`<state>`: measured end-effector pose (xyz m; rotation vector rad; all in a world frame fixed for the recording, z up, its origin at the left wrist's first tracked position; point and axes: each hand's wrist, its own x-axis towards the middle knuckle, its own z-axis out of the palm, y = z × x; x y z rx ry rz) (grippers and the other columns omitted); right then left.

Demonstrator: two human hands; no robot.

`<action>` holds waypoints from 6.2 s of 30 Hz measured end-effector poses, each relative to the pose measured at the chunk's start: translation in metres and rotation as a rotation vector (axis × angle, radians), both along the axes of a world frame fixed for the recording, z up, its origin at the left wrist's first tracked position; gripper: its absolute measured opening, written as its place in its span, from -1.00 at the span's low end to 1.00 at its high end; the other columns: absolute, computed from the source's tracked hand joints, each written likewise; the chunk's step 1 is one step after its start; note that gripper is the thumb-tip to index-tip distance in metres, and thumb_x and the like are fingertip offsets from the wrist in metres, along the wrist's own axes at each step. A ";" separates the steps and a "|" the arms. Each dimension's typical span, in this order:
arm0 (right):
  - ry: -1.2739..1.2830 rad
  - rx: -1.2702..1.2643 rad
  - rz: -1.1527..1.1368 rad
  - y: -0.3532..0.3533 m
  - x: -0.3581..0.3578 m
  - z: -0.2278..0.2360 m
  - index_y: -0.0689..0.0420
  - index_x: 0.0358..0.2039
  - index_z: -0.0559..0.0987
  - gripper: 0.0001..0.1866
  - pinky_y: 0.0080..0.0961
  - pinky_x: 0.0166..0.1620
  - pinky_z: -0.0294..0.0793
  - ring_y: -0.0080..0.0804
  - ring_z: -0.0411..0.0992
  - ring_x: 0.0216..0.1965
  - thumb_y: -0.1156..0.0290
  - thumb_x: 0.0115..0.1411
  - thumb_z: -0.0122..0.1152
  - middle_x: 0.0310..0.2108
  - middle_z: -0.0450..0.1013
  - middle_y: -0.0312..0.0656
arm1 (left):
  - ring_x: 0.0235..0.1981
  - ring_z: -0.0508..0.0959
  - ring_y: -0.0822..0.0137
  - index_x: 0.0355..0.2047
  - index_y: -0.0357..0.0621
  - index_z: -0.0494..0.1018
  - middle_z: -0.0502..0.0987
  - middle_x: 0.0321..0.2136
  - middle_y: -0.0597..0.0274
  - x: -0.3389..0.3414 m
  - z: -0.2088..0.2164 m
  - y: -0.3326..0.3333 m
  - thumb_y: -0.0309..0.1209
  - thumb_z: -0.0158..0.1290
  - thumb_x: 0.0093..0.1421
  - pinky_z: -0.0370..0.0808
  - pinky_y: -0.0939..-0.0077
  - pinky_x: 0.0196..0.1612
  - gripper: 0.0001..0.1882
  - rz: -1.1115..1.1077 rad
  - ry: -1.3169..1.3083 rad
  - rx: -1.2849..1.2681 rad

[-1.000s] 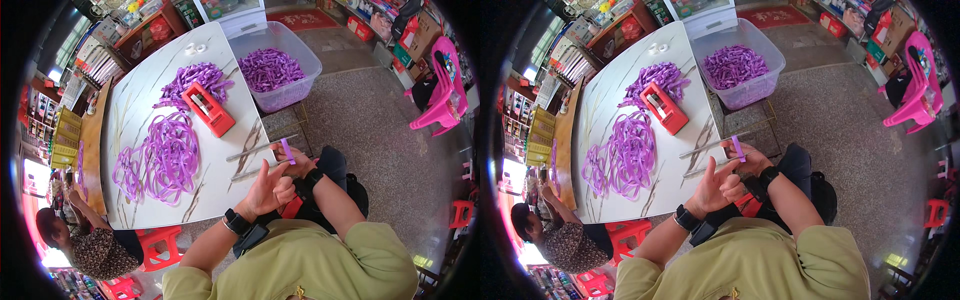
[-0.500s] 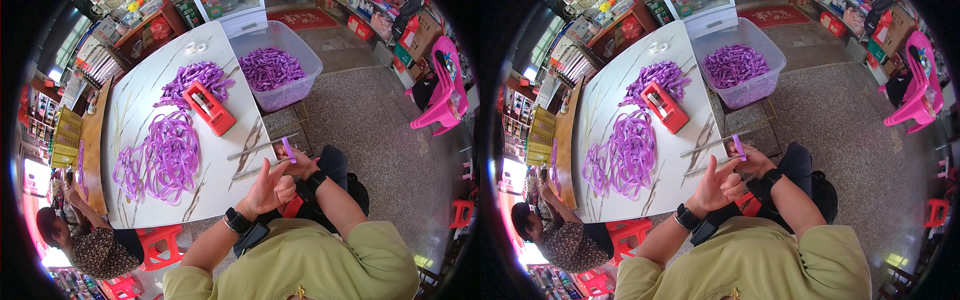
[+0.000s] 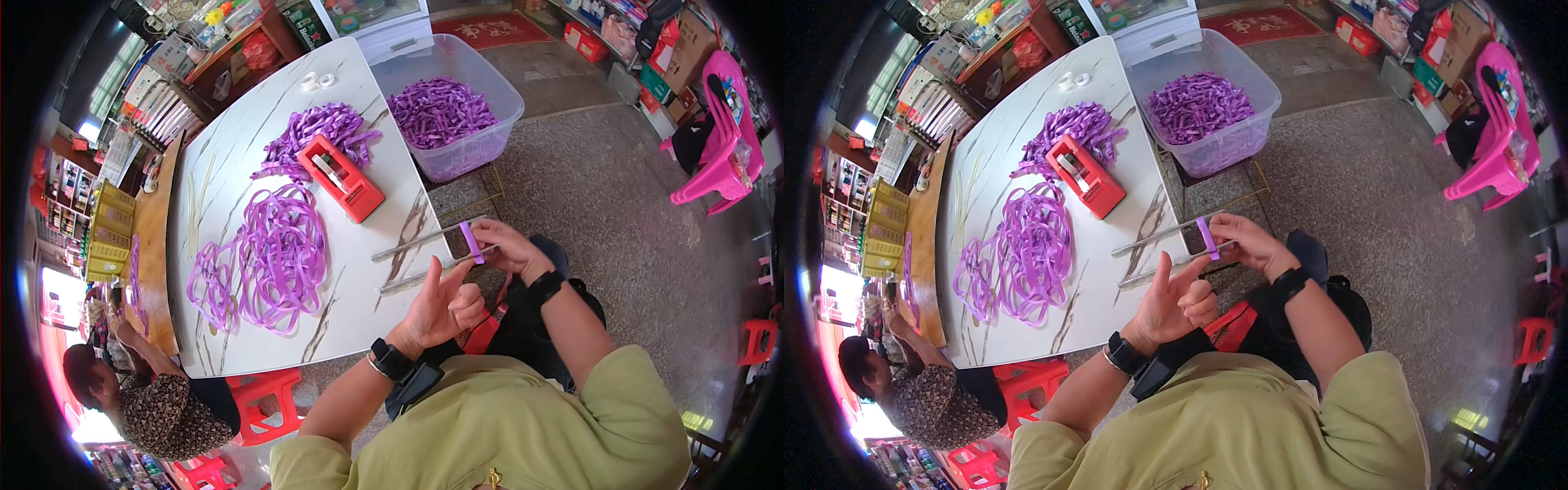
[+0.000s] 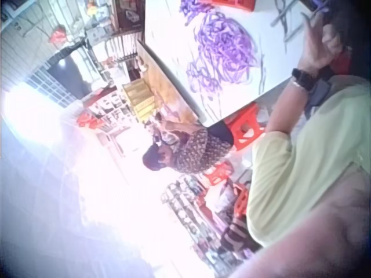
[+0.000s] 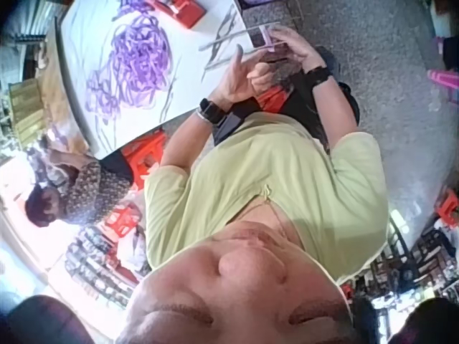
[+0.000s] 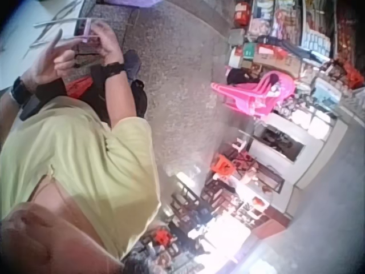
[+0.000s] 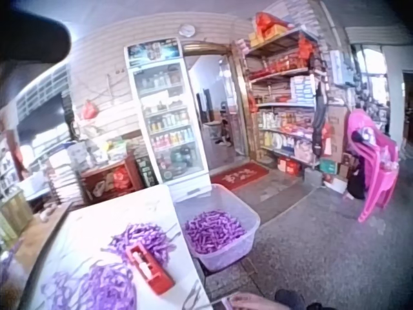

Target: Wrapping purple plastic strips around wooden sticks and securing them with tape.

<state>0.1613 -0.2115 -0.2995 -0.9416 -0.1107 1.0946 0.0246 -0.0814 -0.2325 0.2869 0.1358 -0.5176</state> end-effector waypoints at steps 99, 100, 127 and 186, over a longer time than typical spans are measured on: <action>-0.249 -0.318 -0.188 -0.009 -0.009 0.029 0.11 -0.48 0.47 -0.73 -0.71 -0.48 0.25 -0.69 0.27 -0.52 0.21 0.16 -0.09 -0.58 0.30 -0.42 | -0.66 0.05 0.51 0.02 0.09 0.18 -0.04 -0.75 0.46 0.000 0.000 0.000 0.21 -0.44 0.11 0.04 0.64 -0.55 -0.36 0.004 0.024 0.019; -0.447 -0.396 -0.244 -0.011 -0.010 0.035 0.12 -0.50 0.48 -0.70 -0.70 -0.48 0.24 -0.69 0.28 -0.51 0.19 0.17 -0.10 -0.59 0.30 -0.42 | -0.66 0.05 0.51 0.02 0.09 0.18 -0.04 -0.75 0.46 0.000 0.001 -0.001 0.21 -0.44 0.11 0.04 0.64 -0.55 -0.36 0.005 0.023 0.016; -0.576 -0.390 0.079 -0.009 0.007 0.049 0.14 -0.48 0.51 -0.82 -0.77 -0.48 0.17 -0.76 0.23 -0.55 0.29 0.06 0.09 -0.59 0.35 -0.46 | -0.66 0.04 0.51 0.02 0.12 0.19 -0.03 -0.75 0.47 0.000 0.003 -0.001 0.21 -0.46 0.11 0.04 0.65 -0.55 -0.37 0.004 0.031 0.036; -0.313 -0.364 -0.116 -0.041 0.014 0.052 0.14 -0.37 0.49 -0.75 -0.78 -0.48 0.30 -0.70 0.34 -0.54 0.23 0.14 -0.01 -0.50 0.44 -0.33 | 0.21 -0.23 -0.05 0.16 -0.23 -0.14 -0.23 0.17 -0.17 0.002 0.012 0.044 0.19 -0.22 0.03 -0.22 0.03 0.17 -0.11 -0.189 -0.950 2.477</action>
